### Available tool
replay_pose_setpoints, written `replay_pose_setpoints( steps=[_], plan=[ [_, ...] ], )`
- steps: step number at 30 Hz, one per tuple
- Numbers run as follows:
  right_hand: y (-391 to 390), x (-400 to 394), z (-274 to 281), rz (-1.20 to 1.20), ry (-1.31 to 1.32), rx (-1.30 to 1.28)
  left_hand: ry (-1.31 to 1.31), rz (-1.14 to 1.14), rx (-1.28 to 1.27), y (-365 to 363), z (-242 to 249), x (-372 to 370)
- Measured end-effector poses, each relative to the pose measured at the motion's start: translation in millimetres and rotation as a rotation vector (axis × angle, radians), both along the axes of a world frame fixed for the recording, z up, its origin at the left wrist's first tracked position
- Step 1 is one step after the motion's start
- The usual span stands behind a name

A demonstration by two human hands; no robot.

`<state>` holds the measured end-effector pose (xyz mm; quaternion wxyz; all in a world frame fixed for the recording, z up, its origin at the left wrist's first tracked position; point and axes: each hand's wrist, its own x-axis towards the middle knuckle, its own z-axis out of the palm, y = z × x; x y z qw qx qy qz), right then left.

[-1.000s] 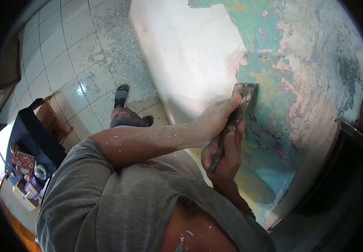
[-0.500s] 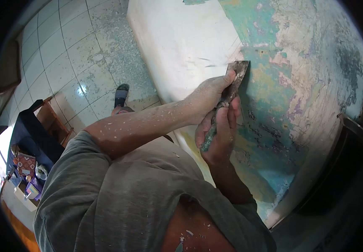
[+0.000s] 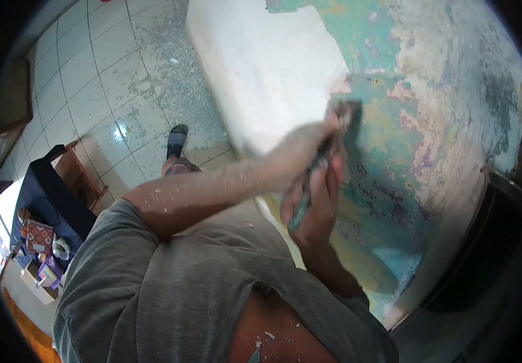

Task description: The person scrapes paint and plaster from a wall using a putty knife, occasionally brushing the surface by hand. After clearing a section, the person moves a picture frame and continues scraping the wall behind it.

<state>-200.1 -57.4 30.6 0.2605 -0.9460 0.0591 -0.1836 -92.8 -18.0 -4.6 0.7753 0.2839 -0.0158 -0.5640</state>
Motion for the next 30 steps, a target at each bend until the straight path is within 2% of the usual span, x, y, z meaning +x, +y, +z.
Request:
replay_pose_setpoints(
  steps=[2,4,6,9,12,13,14,16,17,19,20,22,23,26,27,30],
  plan=[
    [17,-1,21,-0.401,0.030,1.362,0.128,-0.006,0.039,-5,7,-5],
    [9,11,21,-0.400,0.060,1.382,0.185,-0.093,0.024,-4,10,17],
    [14,17,8,-0.372,0.091,1.279,0.127,-0.182,0.027,8,12,26],
    [12,16,13,-0.419,0.057,1.313,0.232,-0.086,0.028,5,20,9],
    [1,18,8,-0.368,0.024,1.235,0.171,0.006,0.025,-12,6,-8],
    [-1,12,6,-0.369,0.015,1.214,0.118,0.080,0.151,-16,11,11],
    [-13,11,2,-0.393,0.016,1.211,0.036,-0.054,0.125,-15,-3,30],
    [-42,41,-9,0.112,0.190,1.671,0.103,-0.061,0.032,5,11,60],
    [-33,40,-9,0.118,0.184,1.673,0.096,-0.061,0.035,7,14,58],
    [0,25,1,-0.457,0.161,0.931,0.217,-0.026,0.038,6,18,36],
    [13,18,14,-0.456,0.164,0.927,0.168,0.030,0.008,1,10,17],
    [32,10,37,-0.383,-0.089,1.533,-0.062,0.110,0.073,-2,24,-1],
    [17,11,35,-0.340,0.032,1.361,0.183,-0.033,-0.029,-6,25,5],
    [19,34,28,-0.413,0.130,1.323,0.173,-0.131,0.055,2,19,36],
    [19,32,24,-0.366,0.111,1.366,0.078,-0.165,0.006,10,17,39],
    [20,8,32,-0.399,0.215,1.319,0.207,-0.055,0.010,9,20,8]
  ],
)
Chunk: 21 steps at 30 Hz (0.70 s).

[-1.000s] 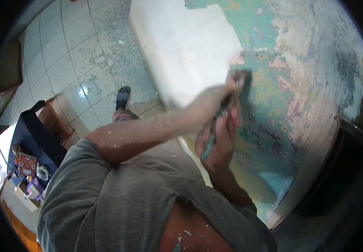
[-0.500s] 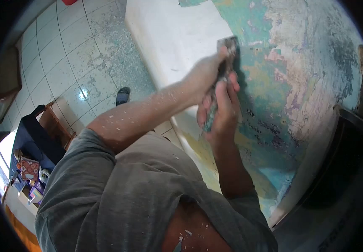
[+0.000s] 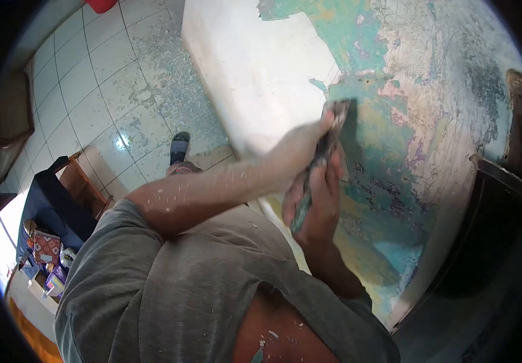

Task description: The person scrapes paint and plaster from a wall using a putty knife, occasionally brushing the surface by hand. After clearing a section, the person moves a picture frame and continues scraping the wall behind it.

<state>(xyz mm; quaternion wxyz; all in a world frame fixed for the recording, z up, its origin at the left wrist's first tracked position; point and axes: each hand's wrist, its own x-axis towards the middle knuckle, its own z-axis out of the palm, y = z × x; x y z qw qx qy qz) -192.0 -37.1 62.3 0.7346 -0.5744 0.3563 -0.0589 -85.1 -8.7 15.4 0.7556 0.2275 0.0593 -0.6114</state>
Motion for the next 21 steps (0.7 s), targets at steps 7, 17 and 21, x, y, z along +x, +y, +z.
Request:
replay_pose_setpoints(
  steps=[7,17,21],
  plan=[
    [-26,59,-11,0.044,-0.064,-0.011,-0.082,0.023,0.071,-6,2,56],
    [-11,29,-20,0.053,-0.013,-0.089,-0.105,-0.063,0.032,-4,-16,34],
    [-2,8,-8,0.268,0.050,-0.610,0.008,0.011,0.012,-5,-18,0]
  ],
)
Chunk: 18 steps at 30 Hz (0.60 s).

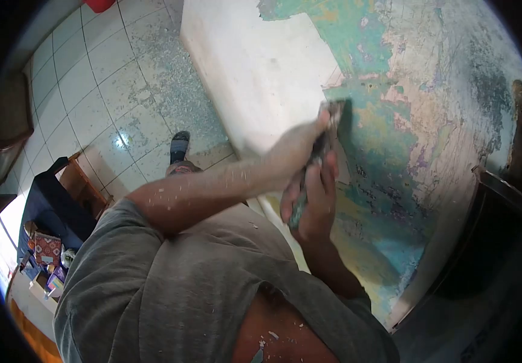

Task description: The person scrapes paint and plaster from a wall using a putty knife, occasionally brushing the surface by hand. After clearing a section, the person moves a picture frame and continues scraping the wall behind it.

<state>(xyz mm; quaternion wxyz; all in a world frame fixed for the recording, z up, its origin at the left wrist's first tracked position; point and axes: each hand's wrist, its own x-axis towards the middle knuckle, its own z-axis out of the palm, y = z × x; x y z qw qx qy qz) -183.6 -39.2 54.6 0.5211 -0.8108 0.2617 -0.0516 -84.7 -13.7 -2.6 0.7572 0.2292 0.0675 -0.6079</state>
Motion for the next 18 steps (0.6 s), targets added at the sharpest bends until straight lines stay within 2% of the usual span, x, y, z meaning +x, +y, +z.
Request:
replay_pose_setpoints(
  steps=[1,2,3,4,5,7,9,10,13,14,15,17,18],
  plan=[
    [6,-5,4,-0.172,-0.069,0.268,-0.004,0.003,-0.001,-7,1,1],
    [9,-5,5,-0.341,-0.136,0.540,-0.163,0.085,0.117,-15,2,3],
    [2,6,2,-0.347,-0.136,0.543,-0.319,0.156,0.237,-19,1,3],
    [-12,24,-2,-0.329,-0.083,0.565,-0.132,-0.039,0.138,-16,0,29],
    [-24,41,-5,-0.300,-0.034,0.585,-0.100,0.056,0.101,-15,8,46],
    [-24,52,-8,-0.215,-0.087,0.593,-0.195,-0.080,0.089,9,17,72],
    [-18,37,-11,-0.117,-0.073,0.302,-0.179,-0.021,0.082,3,10,48],
    [-14,30,-7,-0.111,-0.070,0.298,-0.154,0.039,0.073,-1,6,31],
    [-6,17,0,-0.251,-0.218,0.596,-0.272,0.031,0.172,-15,3,17],
    [-9,20,-1,-0.271,-0.113,0.553,-0.169,-0.034,0.143,-5,12,25],
    [-9,23,-3,-0.283,-0.114,0.548,-0.072,-0.093,0.106,3,21,39],
    [6,33,-9,-0.225,-0.081,0.524,-0.055,-0.155,0.028,12,9,49],
    [11,35,-14,-0.236,-0.142,0.503,-0.086,-0.100,0.025,16,8,51]
  ],
)
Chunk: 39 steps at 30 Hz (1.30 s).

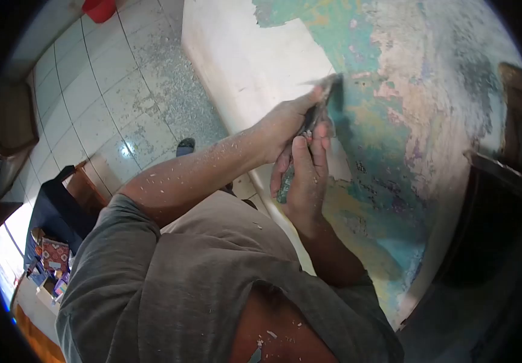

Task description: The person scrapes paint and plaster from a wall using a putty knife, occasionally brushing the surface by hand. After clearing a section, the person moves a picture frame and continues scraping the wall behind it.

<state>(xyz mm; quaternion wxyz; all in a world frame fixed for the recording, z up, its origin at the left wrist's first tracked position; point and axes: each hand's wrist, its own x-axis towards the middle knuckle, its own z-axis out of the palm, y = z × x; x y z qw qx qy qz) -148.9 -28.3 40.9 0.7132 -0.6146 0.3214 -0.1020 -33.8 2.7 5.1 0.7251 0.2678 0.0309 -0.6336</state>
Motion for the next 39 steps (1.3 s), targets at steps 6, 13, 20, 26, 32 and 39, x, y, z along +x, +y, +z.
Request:
replay_pose_setpoints(
  steps=[6,13,20,26,32,39],
  plan=[
    [22,-31,11,0.065,0.014,-0.085,-0.065,0.040,-0.100,20,-3,-22],
    [18,-92,-7,-0.136,0.033,0.094,-0.790,0.162,0.153,18,-14,-5],
    [27,-132,12,-0.326,-0.016,0.026,-1.712,0.565,0.167,-40,-31,-25],
    [5,-199,13,-0.171,0.079,-0.073,-1.632,-0.384,0.270,20,-104,-97],
    [-4,-230,14,-0.136,0.051,0.054,-0.999,-0.254,0.044,42,-41,-158],
    [-5,-239,16,-0.097,-0.120,0.145,-0.953,0.115,-0.153,31,-5,-217]
  ],
)
